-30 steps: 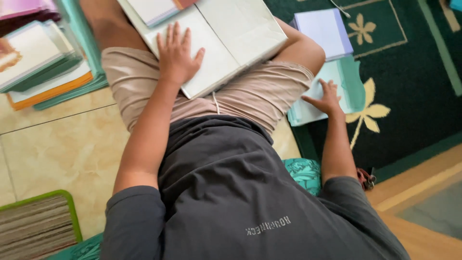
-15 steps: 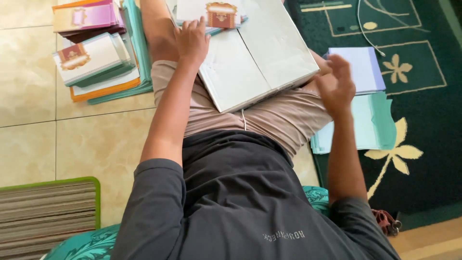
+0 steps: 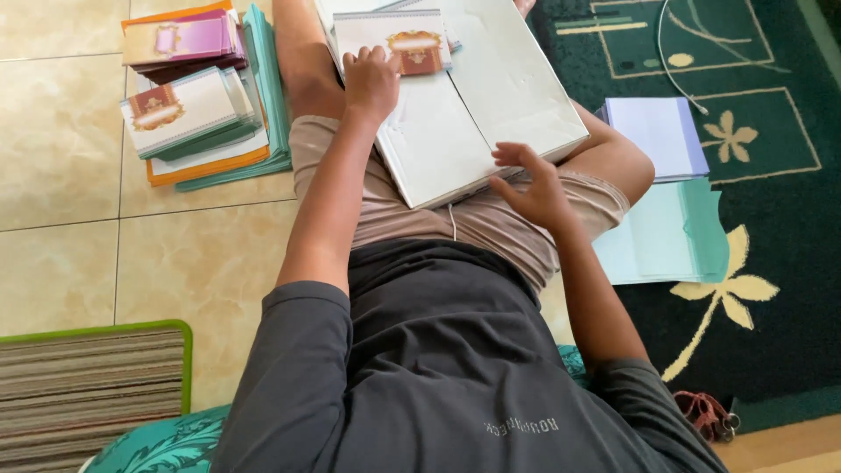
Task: Manually inserting printed invitation cards into envelopes and stacking them on a makeshift table.
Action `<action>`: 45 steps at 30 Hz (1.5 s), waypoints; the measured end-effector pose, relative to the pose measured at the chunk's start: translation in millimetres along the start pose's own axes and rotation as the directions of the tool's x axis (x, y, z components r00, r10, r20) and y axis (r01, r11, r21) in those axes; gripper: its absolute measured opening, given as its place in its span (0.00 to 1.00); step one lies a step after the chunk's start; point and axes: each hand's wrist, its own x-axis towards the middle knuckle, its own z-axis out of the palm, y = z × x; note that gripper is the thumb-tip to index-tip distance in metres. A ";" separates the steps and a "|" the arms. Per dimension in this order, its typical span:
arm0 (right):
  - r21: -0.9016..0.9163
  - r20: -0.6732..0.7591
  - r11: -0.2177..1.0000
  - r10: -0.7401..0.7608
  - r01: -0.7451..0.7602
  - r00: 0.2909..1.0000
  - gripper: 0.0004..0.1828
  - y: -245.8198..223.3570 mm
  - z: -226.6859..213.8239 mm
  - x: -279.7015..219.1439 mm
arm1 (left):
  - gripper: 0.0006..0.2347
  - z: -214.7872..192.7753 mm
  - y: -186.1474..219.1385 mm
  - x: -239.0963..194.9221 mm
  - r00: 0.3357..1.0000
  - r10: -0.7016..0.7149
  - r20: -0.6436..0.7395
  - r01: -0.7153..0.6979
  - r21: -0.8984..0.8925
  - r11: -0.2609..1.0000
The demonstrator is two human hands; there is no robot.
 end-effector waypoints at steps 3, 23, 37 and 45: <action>-0.022 -0.004 0.998 0.059 -0.059 0.998 0.27 -1.6 3.7 -2.6 | 0.03 -9.2 0.0 -4.1 0.998 0.012 -0.062 -0.015 -0.042 0.999; 0.129 -0.034 0.972 0.204 -0.198 0.978 0.18 39.6 12.8 19.9 | 0.08 -95.2 16.5 14.4 0.984 0.086 -0.157 -0.125 -0.260 0.958; 0.521 -0.034 0.837 0.218 -0.169 0.975 0.34 82.2 9.8 13.1 | 0.28 -141.3 60.0 4.4 0.961 0.256 -0.107 -0.262 -0.649 0.714; 0.554 -0.176 0.826 0.239 -0.104 0.955 0.28 57.8 44.1 8.7 | 0.21 -158.3 70.9 -4.9 0.858 0.293 0.421 0.331 -0.891 0.312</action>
